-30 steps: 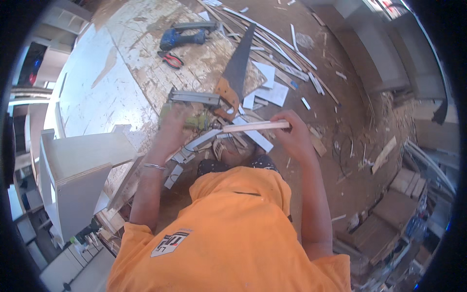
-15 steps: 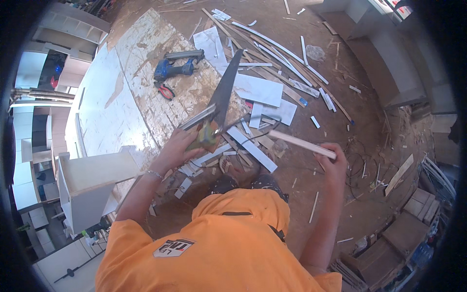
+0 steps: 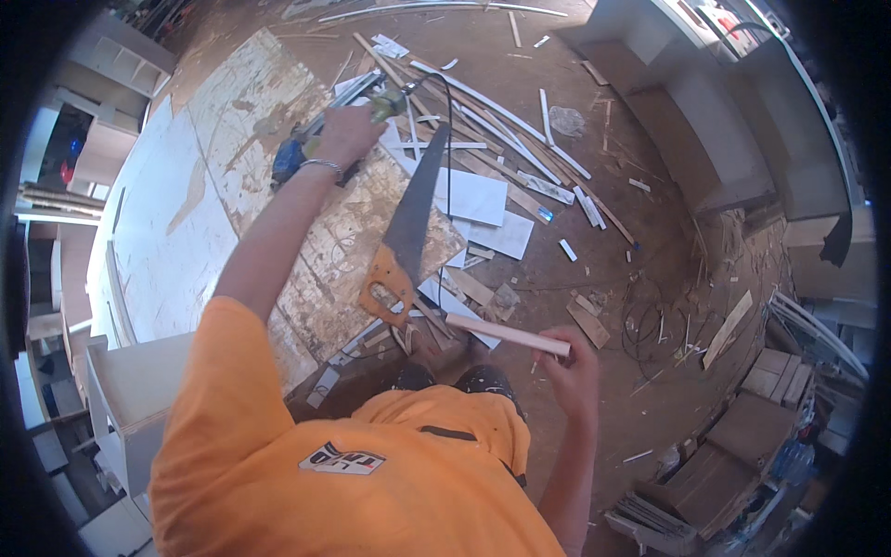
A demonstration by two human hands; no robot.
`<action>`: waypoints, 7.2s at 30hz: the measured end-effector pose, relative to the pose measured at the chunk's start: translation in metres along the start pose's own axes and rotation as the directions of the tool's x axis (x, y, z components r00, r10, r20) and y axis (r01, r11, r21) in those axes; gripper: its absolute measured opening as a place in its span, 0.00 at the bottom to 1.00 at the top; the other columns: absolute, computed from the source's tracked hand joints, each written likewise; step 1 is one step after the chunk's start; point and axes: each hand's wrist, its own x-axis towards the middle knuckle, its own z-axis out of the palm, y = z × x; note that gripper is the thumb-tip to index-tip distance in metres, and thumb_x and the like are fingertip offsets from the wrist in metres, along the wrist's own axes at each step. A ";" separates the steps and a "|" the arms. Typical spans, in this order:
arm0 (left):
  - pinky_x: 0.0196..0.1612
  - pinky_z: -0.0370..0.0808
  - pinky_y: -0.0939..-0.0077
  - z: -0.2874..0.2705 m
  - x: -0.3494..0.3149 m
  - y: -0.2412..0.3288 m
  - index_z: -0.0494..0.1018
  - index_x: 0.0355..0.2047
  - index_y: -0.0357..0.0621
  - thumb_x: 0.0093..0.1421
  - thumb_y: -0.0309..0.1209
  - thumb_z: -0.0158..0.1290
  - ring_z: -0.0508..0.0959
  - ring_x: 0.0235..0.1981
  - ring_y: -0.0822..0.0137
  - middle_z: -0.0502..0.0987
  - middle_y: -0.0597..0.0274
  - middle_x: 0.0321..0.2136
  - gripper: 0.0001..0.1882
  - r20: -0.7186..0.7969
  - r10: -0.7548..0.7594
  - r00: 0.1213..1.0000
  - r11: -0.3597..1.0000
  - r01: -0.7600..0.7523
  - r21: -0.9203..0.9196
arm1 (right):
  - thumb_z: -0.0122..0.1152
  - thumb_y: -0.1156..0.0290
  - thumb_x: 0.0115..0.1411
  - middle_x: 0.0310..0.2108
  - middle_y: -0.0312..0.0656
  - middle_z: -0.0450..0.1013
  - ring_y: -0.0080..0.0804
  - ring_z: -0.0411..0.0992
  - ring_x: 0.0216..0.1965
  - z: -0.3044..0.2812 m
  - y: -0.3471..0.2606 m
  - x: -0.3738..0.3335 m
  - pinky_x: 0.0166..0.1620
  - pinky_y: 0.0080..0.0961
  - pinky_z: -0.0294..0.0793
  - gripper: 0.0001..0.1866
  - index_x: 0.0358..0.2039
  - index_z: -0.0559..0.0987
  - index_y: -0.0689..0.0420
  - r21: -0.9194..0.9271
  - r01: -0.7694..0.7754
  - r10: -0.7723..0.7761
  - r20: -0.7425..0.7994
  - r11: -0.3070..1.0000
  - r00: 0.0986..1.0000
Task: The person uses a power tool to sand a wooden piece, marks a wooden box with a pencil, saws a small board with a hand saw, and attaches various parts of the box using a pneumatic nail gun.
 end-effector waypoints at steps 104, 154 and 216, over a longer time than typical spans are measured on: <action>0.46 0.71 0.56 0.130 -0.142 0.146 0.77 0.29 0.43 0.67 0.55 0.55 0.80 0.35 0.49 0.80 0.55 0.31 0.26 0.112 -0.205 0.972 0.865 0.234 -0.444 | 0.61 0.77 0.55 0.38 0.50 0.84 0.30 0.83 0.32 0.040 -0.020 0.054 0.40 0.25 0.80 0.32 0.64 0.77 0.54 -0.371 0.211 -0.159 0.166 0.904 0.973; 0.46 0.76 0.57 0.145 -0.159 0.144 0.84 0.45 0.46 0.63 0.34 0.62 0.79 0.42 0.51 0.80 0.56 0.36 0.11 -0.220 0.058 0.974 0.841 -0.166 -0.514 | 0.59 0.76 0.52 0.41 0.48 0.83 0.30 0.82 0.31 0.018 0.012 0.055 0.39 0.25 0.79 0.33 0.62 0.78 0.53 -0.204 0.247 -0.238 0.069 0.947 0.969; 0.41 0.71 0.56 0.155 -0.147 0.173 0.76 0.30 0.47 0.60 0.33 0.59 0.79 0.36 0.51 0.77 0.59 0.32 0.06 -0.230 -0.210 0.950 0.870 0.074 -0.488 | 0.59 0.79 0.49 0.40 0.50 0.83 0.37 0.83 0.30 -0.070 0.018 0.017 0.37 0.27 0.79 0.35 0.62 0.79 0.54 -0.384 0.324 -0.251 0.229 0.865 0.941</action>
